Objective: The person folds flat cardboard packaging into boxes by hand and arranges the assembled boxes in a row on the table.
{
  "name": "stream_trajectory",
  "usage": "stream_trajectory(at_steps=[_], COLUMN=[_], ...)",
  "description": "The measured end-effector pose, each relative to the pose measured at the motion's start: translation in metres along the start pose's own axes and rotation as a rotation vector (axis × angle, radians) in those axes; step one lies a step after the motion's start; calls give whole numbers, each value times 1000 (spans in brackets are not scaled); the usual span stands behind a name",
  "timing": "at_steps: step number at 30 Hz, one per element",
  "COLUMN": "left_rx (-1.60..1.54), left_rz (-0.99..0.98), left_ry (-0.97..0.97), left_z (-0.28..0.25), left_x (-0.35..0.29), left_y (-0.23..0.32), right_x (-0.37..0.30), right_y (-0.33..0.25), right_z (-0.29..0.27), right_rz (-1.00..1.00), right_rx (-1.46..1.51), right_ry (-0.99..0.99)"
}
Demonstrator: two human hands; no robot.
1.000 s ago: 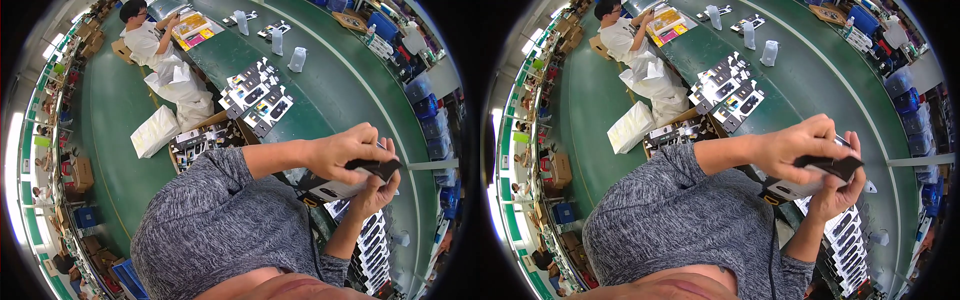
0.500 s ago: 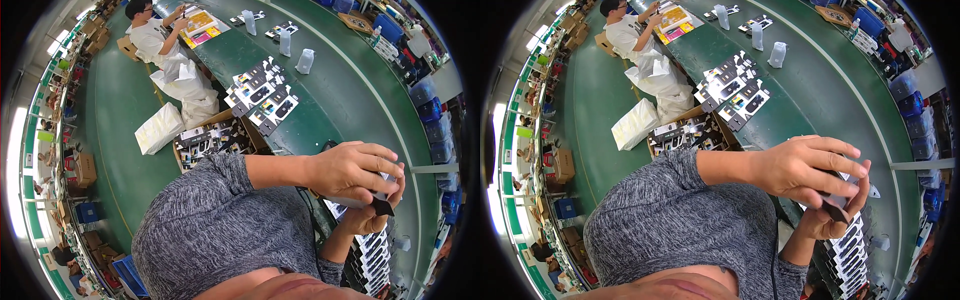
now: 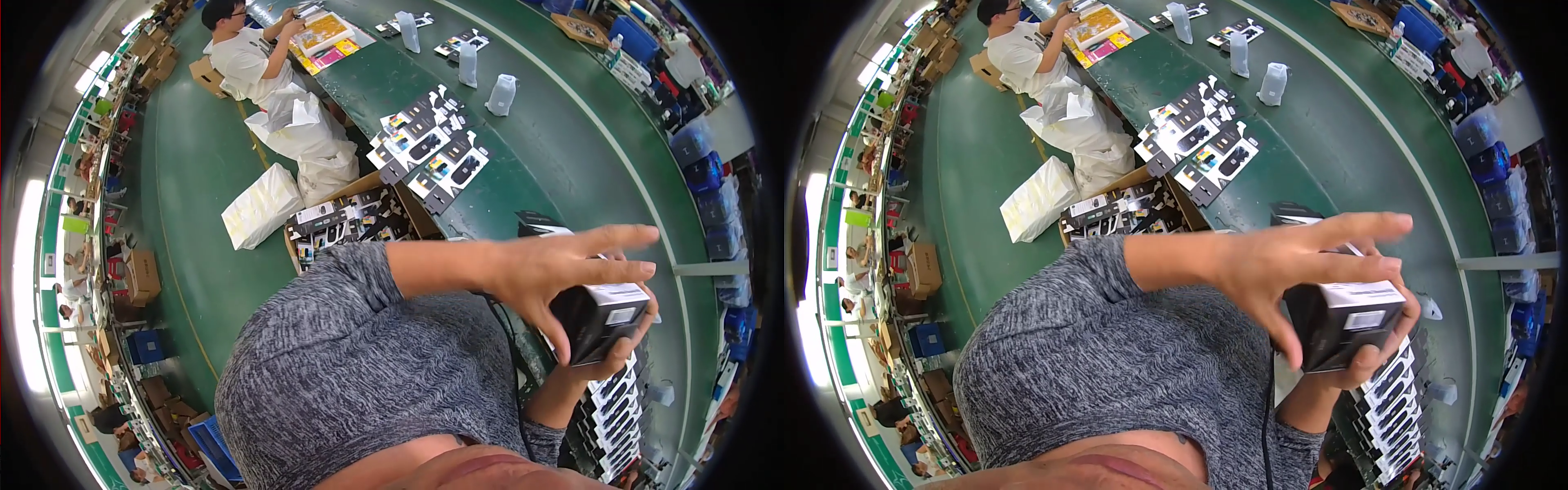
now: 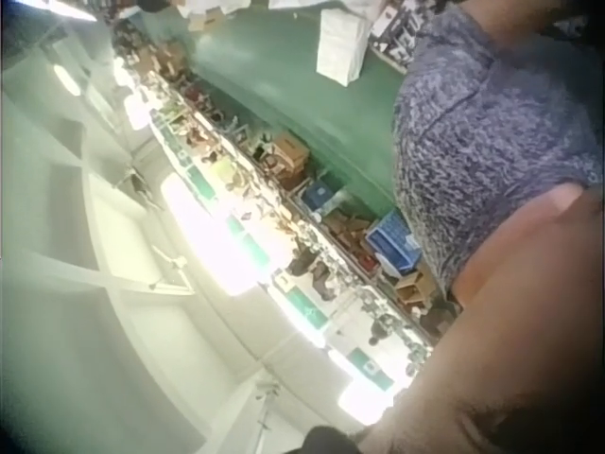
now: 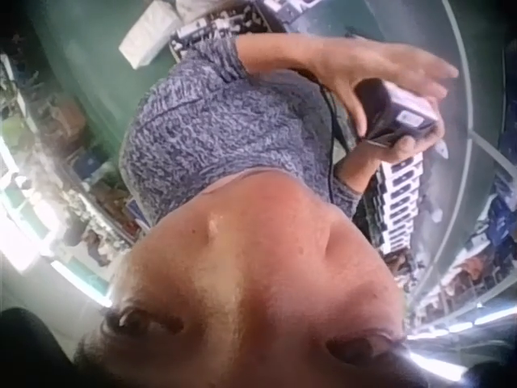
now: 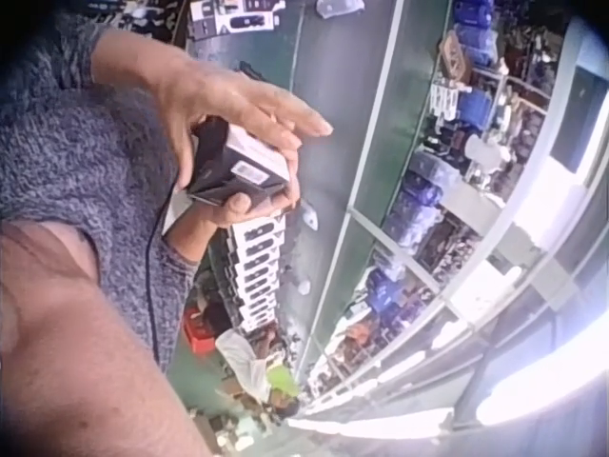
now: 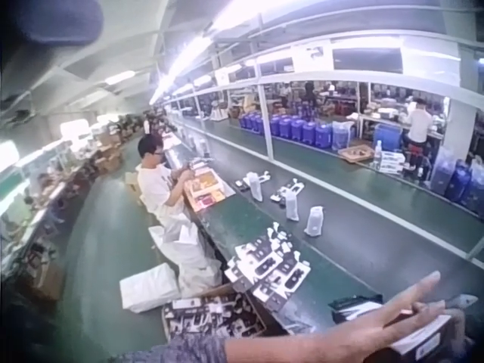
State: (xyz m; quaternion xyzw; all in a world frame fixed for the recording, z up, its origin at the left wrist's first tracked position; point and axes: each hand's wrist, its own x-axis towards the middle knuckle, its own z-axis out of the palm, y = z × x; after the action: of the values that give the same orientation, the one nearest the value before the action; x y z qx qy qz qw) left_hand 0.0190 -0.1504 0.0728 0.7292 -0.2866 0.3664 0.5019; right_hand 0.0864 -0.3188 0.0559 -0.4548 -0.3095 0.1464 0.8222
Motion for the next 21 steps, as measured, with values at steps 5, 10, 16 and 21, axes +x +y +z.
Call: stream_trajectory(at_steps=[5, 10, 16, 21], left_rx=[182, 320, 309, 303], left_rz=[-64, -149, -176, -193], left_ry=[-189, -123, -208, -226], left_z=[-10, -10, -7, 0], left_x=[-10, -13, -14, -17], left_y=[-36, -25, -36, -39], right_x=[9, 2, 0, -4], right_y=[26, 15, 30, 30], right_z=[-18, 13, 2, -5], right_rz=[-7, 415, 408, 387], right_rx=[-242, 209, 193, 188], right_ry=[35, 123, 166, 158])
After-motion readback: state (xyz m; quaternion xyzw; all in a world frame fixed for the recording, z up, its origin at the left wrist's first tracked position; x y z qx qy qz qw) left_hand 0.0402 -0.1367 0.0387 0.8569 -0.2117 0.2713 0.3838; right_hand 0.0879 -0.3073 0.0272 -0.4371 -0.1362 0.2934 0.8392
